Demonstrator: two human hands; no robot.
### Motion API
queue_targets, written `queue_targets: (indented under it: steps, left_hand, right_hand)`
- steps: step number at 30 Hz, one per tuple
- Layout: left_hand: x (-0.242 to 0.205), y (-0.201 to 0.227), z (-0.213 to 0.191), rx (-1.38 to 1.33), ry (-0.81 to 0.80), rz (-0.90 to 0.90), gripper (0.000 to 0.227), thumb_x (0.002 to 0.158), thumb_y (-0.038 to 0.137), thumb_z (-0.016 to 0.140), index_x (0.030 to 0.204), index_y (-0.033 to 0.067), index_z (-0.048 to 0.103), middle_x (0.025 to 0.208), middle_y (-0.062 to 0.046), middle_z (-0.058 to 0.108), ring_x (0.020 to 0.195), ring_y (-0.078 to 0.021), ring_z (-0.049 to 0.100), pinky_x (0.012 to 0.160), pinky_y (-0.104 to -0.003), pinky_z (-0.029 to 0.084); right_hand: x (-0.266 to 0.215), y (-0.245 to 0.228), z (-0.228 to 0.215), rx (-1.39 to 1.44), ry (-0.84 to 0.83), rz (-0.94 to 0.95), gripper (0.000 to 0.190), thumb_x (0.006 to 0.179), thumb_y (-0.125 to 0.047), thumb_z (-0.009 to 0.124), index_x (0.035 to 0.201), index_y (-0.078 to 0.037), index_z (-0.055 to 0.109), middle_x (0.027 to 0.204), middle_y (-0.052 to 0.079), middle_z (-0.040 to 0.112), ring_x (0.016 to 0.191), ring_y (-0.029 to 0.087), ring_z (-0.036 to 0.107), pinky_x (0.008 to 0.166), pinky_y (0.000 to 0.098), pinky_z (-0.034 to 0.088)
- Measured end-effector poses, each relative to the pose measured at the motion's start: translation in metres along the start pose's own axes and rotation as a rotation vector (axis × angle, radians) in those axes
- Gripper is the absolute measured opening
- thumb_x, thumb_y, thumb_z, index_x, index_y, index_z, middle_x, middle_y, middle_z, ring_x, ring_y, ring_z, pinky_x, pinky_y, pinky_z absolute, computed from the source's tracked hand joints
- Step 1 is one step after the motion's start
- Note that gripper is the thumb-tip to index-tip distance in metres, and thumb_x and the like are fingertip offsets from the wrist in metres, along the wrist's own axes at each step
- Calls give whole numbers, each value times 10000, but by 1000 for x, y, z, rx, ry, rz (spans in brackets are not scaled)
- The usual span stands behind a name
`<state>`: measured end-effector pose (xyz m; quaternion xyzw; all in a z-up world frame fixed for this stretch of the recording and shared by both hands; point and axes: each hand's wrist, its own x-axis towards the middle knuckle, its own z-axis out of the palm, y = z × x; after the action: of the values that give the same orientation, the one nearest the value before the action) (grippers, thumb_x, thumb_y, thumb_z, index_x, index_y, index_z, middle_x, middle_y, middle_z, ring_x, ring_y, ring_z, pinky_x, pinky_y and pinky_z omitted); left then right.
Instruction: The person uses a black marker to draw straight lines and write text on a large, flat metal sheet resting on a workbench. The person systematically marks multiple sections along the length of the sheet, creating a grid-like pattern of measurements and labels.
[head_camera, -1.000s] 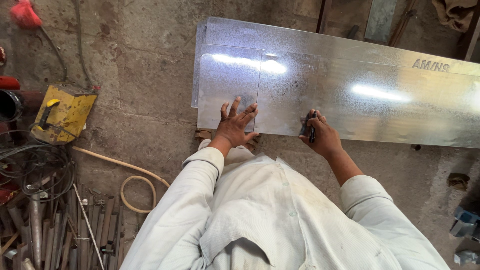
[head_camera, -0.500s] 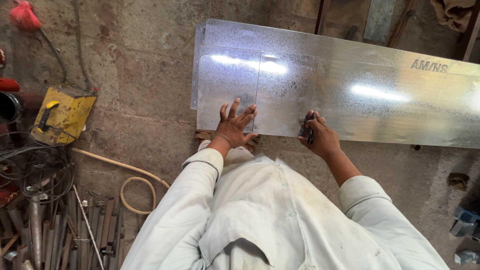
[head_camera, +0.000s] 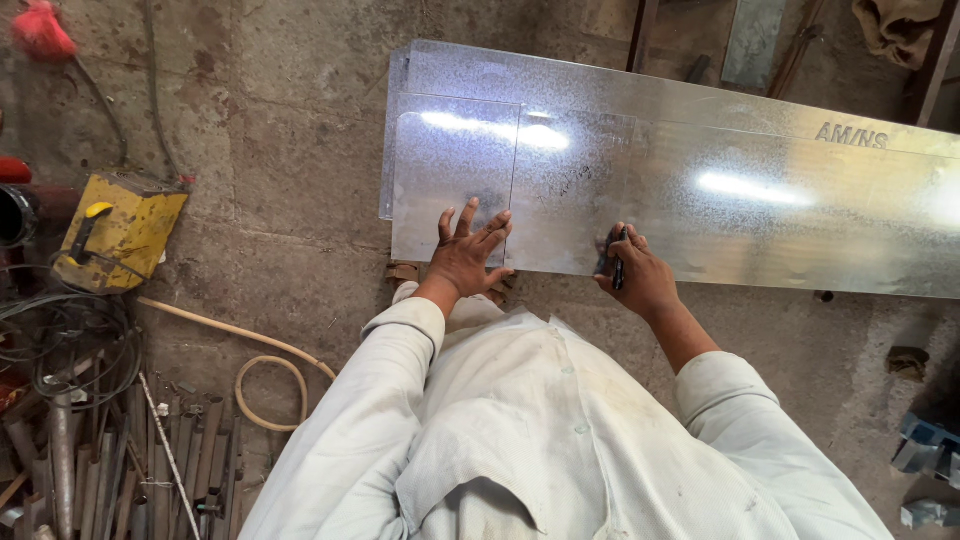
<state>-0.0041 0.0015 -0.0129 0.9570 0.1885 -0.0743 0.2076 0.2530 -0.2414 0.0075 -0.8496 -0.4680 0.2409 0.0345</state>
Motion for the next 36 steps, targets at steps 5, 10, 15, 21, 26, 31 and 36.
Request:
queue_targets:
  steps: [5,10,15,21,26,31,36]
  left_hand:
    - [0,-2,5,-7,19,10,813,846,652,673,1525,275,434,1664,159,278,1560,-302,30,1225,-555,-7]
    - [1,-2,4,10,19,16,814,846,645,674,1528,275,430,1670,153,276,1553,-307,33,1221,-557,-13]
    - [0,0,0,19,5,12,816,856,640,665,1539,269,418,1676,151,270,1555,-311,26,1222,-560,-14]
    - [2,5,-9,17,-81,-19,824,868,639,630,1552,254,378,1672,137,240,1556,-314,0,1218,-558,-32]
    - [2,19,-31,93,-155,-40,815,907,604,587,1567,204,327,1686,66,211,1547,-351,14,1201,-598,-1]
    - [14,41,-54,269,-325,-27,841,945,558,575,1588,103,280,1705,-78,207,1549,-405,74,1180,-672,72]
    - [43,79,-50,365,-366,-62,801,962,349,530,1649,153,166,1628,-229,228,1509,-493,100,1145,-716,39]
  right_hand:
    - [0,0,2,-36,0,1,605,765,-485,834,1221,-196,560,1612,164,406,1430,360,466,978,477,541]
    - [0,0,4,-47,-12,12,606,773,-478,829,1231,-195,552,1620,161,402,1438,354,455,982,475,540]
    - [1,2,4,-63,-10,-11,596,787,-483,818,1224,-184,545,1611,173,413,1455,333,440,995,472,535]
    - [-1,-3,-1,-71,-9,-36,537,806,-454,813,1188,-183,549,1559,133,480,1507,273,376,1057,457,498]
    - [-1,-10,-7,-87,29,-107,519,813,-405,814,1188,-157,554,1529,117,506,1500,288,370,1116,454,467]
    - [1,-17,-13,-126,-28,-102,547,837,-355,797,1249,-112,532,1570,157,443,1492,341,369,1040,457,500]
    - [4,-20,-15,-148,-43,-86,598,815,-292,794,1296,-94,501,1574,186,425,1495,343,356,1062,445,498]
